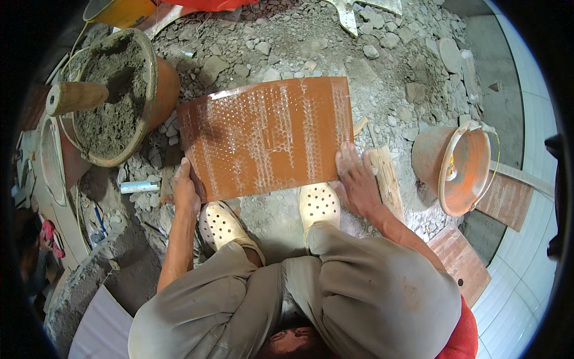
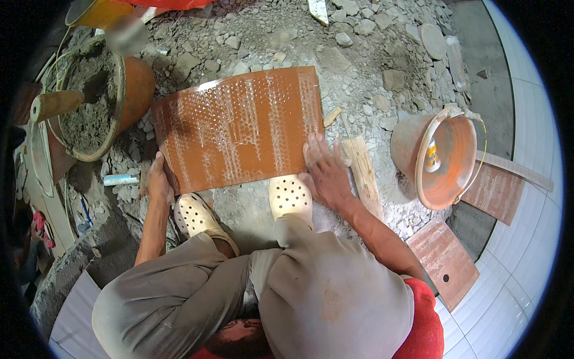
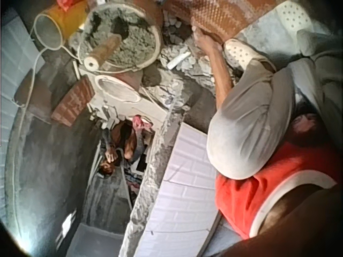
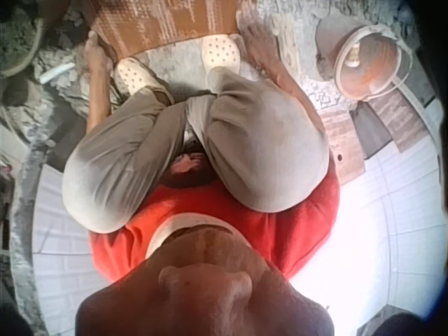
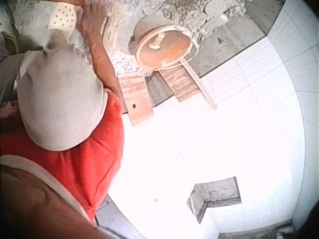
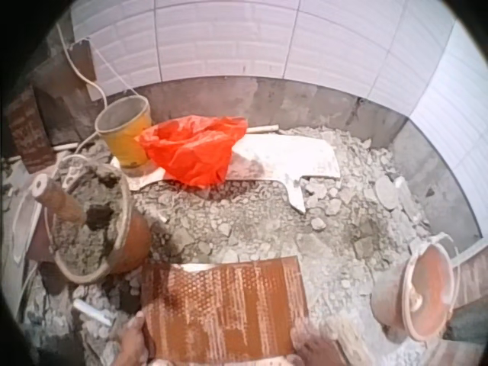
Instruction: The person sits on the floor and applies a liquid adhesive to a terracotta tile using a small brush. They then scoop cement mortar from a bucket and spread it evenly over the tile surface using a trowel.
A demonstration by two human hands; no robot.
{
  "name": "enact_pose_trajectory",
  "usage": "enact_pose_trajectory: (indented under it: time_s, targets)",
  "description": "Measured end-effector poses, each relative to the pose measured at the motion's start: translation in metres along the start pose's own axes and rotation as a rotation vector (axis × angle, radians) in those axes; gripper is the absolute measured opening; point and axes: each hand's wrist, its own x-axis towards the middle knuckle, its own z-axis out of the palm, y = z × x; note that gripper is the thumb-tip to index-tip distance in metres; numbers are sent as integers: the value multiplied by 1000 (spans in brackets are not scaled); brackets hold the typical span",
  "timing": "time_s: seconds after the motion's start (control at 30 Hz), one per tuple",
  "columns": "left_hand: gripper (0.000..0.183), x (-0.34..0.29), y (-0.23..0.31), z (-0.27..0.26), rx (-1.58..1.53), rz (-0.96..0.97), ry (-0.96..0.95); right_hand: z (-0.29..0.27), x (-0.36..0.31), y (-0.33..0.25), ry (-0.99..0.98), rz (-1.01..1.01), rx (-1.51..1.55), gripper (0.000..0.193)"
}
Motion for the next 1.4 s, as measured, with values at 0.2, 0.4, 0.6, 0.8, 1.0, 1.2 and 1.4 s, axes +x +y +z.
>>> enact_pose_trajectory:
  time_s: [0.2,0.4,0.6,0.8,1.0,1.2,1.4]
  targets:
    - [40,0,-1,-2,-8,9,21,-10,-40,3,-20,-146,75,69]
    - [41,-4,-1,2,23,-10,35,-4,-30,0,-95,-64,61,68]
    - [42,-2,0,-2,17,7,11,-14,-26,12,16,234,32,65]
    - [42,-3,-1,-2,52,9,18,-14,22,21,295,282,195,44]
    - [39,-18,9,6,32,21,19,-5,60,13,414,613,529,29]
    - [35,-72,26,19,16,-22,82,-25,36,15,476,609,682,29]
    - [33,-119,66,39,44,-86,-24,-37,10,14,433,756,901,29]
